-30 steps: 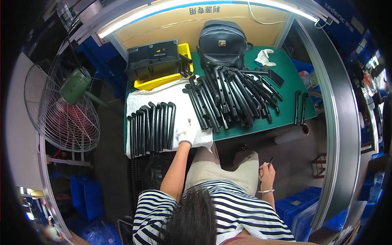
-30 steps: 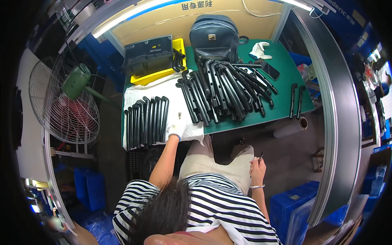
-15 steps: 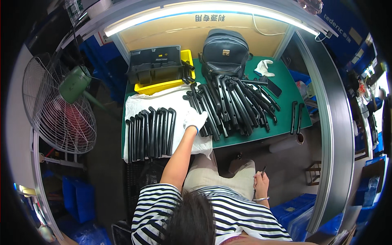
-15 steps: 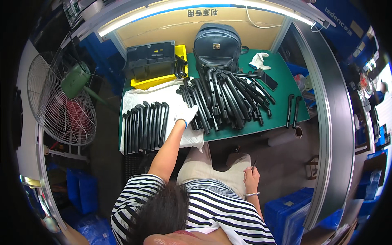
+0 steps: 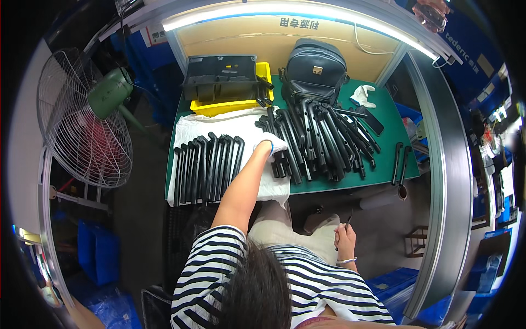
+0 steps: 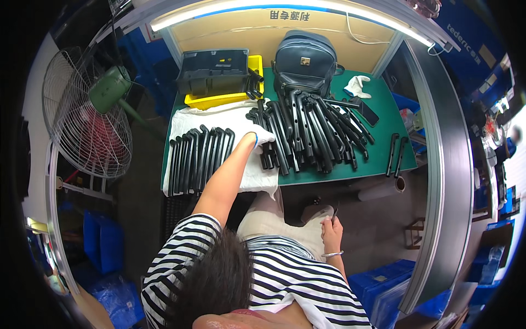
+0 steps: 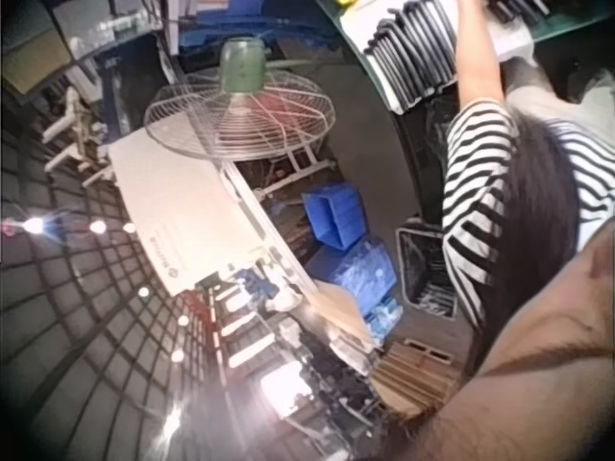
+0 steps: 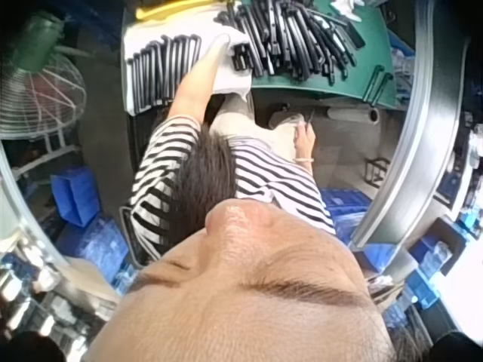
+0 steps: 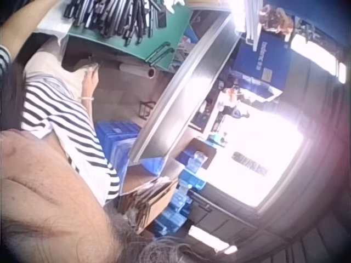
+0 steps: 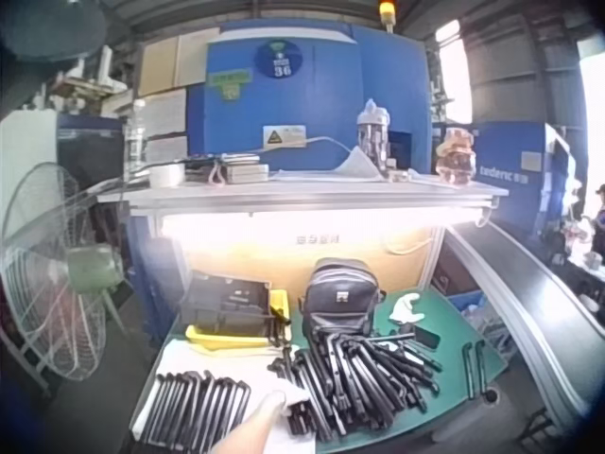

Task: Deburring or trimming small plastic handles or parts using a manual deburring tool.

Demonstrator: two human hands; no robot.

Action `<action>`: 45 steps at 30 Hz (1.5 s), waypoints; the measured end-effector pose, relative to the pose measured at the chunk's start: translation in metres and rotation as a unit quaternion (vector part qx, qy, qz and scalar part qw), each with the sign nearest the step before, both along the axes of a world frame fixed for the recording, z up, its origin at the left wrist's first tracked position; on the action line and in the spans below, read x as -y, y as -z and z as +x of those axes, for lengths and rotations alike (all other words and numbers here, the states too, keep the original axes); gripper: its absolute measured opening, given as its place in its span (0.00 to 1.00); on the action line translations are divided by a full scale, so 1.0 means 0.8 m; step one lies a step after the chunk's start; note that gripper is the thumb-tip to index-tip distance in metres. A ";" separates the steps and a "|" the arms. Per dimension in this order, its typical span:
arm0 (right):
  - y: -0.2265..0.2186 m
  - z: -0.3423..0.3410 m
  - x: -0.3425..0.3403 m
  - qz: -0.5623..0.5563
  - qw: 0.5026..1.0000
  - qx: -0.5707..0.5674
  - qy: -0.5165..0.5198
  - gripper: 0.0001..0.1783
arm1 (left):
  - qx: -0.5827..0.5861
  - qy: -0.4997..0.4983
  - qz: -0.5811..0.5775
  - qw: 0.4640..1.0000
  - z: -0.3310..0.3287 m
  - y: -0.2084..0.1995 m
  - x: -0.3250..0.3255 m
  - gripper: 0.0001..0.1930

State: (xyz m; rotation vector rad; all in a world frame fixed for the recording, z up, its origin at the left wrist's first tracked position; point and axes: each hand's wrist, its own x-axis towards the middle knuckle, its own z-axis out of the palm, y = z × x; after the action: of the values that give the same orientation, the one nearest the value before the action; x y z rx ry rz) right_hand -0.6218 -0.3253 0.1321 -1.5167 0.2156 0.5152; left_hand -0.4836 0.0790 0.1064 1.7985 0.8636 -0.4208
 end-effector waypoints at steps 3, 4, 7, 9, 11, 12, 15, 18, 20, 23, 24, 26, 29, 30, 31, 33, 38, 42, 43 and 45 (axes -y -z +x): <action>-0.002 -0.005 0.000 -0.008 1.000 0.009 0.003 0.12 | -0.013 -0.038 0.115 0.993 0.013 0.028 -0.001 0.16; 0.000 -0.004 0.001 -0.005 1.000 0.010 0.002 0.12 | 0.000 -0.023 0.185 0.982 -0.007 -0.002 0.011 0.16; 0.002 -0.007 0.012 -0.004 1.000 0.002 0.013 0.12 | 0.046 -0.066 0.259 0.963 -0.016 0.015 0.021 0.21; 0.003 -0.011 0.015 -0.011 1.000 0.001 0.019 0.12 | 0.061 -0.083 0.270 0.957 -0.038 0.009 0.033 0.24; 0.006 -0.015 0.018 -0.019 1.000 -0.003 0.023 0.12 | 0.073 -0.101 0.280 0.952 -0.060 0.007 0.044 0.28; 0.007 -0.015 0.018 -0.023 1.000 -0.001 0.013 0.11 | 0.082 -0.103 0.289 0.948 -0.070 0.003 0.049 0.30; 0.003 -0.018 0.011 -0.023 1.000 -0.009 0.008 0.10 | 0.106 -0.123 0.297 0.941 -0.098 0.012 0.059 0.33; -0.007 -0.020 -0.005 -0.019 1.000 0.001 0.020 0.09 | 0.184 -0.203 0.256 0.927 -0.127 0.000 0.073 0.34; -0.018 -0.018 -0.017 -0.023 0.999 0.018 0.026 0.12 | 0.317 -0.209 0.225 0.898 -0.151 0.011 0.094 0.29; -0.040 -0.002 -0.028 0.027 0.999 0.021 0.020 0.16 | 0.340 -0.097 -0.237 0.905 -0.210 -0.058 0.150 0.21; -0.040 0.005 -0.032 0.055 0.997 0.047 0.015 0.16 | 0.297 -0.096 -0.332 0.890 -0.222 -0.094 0.175 0.20; -0.056 0.016 -0.047 0.048 0.992 0.118 -0.007 0.14 | 0.208 -0.093 -0.497 0.837 -0.236 -0.134 0.215 0.19; -0.084 0.025 -0.079 0.091 0.985 0.147 -0.025 0.15 | 0.095 -0.079 -0.574 0.809 -0.242 -0.143 0.248 0.22; -0.093 0.026 -0.082 0.101 0.987 0.121 -0.043 0.16 | 0.082 -0.062 -0.598 0.795 -0.242 -0.139 0.255 0.23; -0.101 0.027 -0.081 0.112 0.987 0.095 -0.060 0.16 | 0.058 -0.067 -0.616 0.783 -0.241 -0.141 0.259 0.24; -0.088 0.029 -0.068 0.138 0.987 0.065 -0.045 0.15 | 0.032 -0.065 -0.660 0.748 -0.241 -0.130 0.259 0.26; -0.080 0.032 -0.039 0.206 0.978 0.023 0.031 0.15 | -0.020 -0.101 -0.737 0.668 -0.239 -0.124 0.264 0.34; -0.080 0.032 -0.028 0.214 0.976 0.022 0.024 0.16 | -0.023 -0.053 -0.771 0.634 -0.239 -0.116 0.269 0.32; -0.080 0.031 -0.027 0.215 0.976 0.023 0.025 0.16 | -0.024 -0.052 -0.771 0.634 -0.241 -0.112 0.269 0.32; -0.080 0.030 -0.027 0.221 0.975 0.011 0.027 0.16 | -0.014 -0.010 -0.823 0.568 -0.238 -0.114 0.269 0.27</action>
State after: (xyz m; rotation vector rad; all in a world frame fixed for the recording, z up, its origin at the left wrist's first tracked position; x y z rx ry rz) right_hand -0.5979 -0.3037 0.1960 -1.0797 0.1145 0.4664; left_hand -0.6736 -0.1365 0.1973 -0.0215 0.1540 -0.8286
